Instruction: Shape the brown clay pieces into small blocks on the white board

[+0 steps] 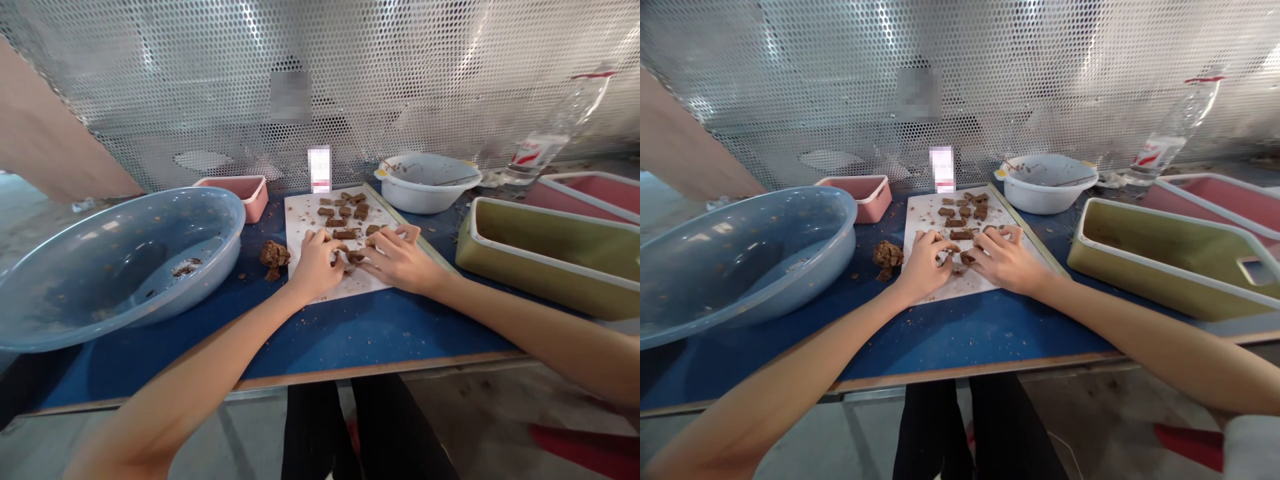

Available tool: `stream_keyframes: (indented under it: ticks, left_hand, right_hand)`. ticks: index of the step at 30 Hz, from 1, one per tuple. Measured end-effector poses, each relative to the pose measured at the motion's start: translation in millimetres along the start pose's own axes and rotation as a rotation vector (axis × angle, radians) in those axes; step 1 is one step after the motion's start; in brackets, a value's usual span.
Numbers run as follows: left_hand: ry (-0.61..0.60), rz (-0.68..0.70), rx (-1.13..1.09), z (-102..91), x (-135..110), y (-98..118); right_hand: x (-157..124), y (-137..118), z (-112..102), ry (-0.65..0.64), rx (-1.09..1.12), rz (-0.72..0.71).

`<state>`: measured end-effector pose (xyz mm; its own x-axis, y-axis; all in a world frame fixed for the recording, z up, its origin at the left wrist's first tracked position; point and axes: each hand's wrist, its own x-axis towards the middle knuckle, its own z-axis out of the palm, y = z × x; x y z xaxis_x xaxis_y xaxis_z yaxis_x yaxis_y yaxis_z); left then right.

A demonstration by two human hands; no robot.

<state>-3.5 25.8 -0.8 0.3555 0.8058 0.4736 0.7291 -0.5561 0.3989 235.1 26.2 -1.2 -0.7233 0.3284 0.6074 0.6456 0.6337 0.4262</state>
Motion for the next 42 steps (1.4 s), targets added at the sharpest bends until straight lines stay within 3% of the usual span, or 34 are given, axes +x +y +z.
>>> stream_keyframes:
  ticks: [9,30,42]
  left_hand:
    - [-0.058,0.04,0.058,-0.1,-2.4,1.3]
    - [-0.034,0.024,0.051,7.8,-3.6,-2.0]
    - [-0.061,-0.006,-0.01,7.7,0.1,-1.8]
  right_hand:
    - [-3.2,3.0,1.2,-0.015,0.015,0.014]
    - [-1.0,2.7,0.6,-0.002,0.047,0.001]
    - [4.8,-3.7,2.1,0.037,-0.045,-0.075]
